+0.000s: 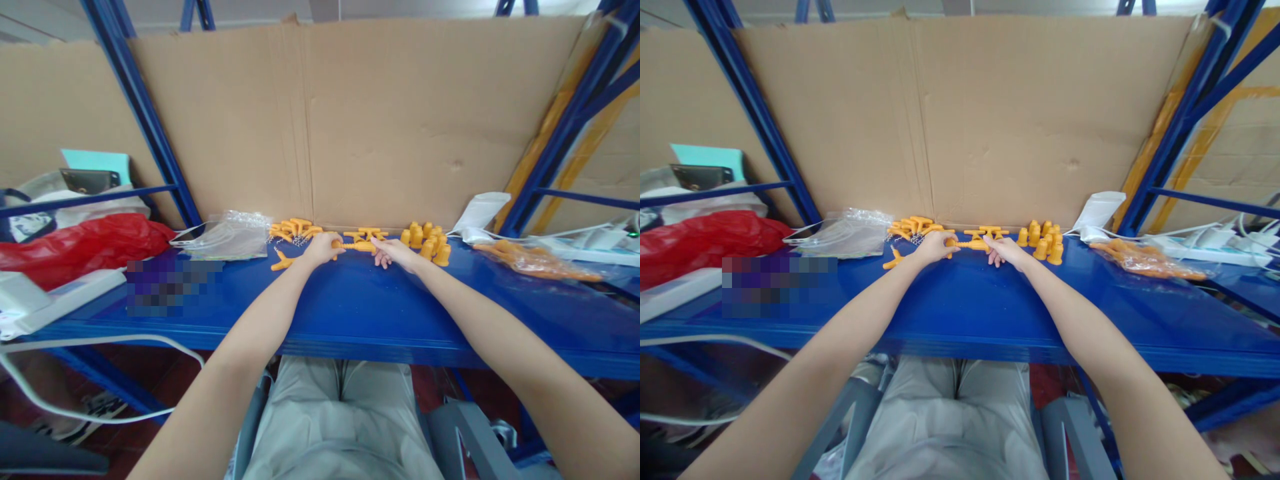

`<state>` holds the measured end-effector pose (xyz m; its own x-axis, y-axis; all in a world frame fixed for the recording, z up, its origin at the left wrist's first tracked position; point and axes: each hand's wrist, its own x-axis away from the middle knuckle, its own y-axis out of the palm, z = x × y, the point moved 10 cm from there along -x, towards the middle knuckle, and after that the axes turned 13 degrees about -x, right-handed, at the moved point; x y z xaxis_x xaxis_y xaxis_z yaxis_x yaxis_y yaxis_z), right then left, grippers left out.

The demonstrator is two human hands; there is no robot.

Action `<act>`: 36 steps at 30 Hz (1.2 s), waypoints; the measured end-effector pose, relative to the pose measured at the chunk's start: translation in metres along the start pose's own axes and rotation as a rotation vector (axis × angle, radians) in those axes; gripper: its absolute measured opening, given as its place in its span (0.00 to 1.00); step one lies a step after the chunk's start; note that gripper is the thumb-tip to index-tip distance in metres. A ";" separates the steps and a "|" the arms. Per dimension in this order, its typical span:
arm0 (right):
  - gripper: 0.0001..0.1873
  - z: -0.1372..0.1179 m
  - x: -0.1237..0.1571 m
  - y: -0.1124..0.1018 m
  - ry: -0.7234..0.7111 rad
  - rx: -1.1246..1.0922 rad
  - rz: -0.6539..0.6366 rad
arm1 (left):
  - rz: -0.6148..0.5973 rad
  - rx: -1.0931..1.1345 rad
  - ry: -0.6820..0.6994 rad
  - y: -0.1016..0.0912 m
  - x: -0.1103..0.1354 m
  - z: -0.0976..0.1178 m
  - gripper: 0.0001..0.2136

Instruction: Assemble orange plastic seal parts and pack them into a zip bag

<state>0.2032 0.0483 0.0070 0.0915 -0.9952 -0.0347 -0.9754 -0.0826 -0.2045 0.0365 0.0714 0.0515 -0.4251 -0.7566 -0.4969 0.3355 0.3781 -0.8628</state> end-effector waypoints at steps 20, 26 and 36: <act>0.31 0.000 -0.003 -0.010 -0.013 0.116 0.044 | 0.024 -0.076 -0.037 -0.010 -0.004 -0.012 0.14; 0.19 -0.011 -0.004 -0.025 -0.169 0.602 0.118 | -0.041 -0.136 -0.059 -0.008 -0.029 -0.027 0.14; 0.15 -0.027 0.003 -0.006 -0.233 1.023 0.114 | -0.063 -0.251 0.001 0.015 -0.076 -0.022 0.11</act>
<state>0.2038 0.0441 0.0349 0.1522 -0.9507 -0.2703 -0.3564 0.2023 -0.9122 0.0553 0.1465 0.0739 -0.4394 -0.7824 -0.4412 0.0893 0.4507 -0.8882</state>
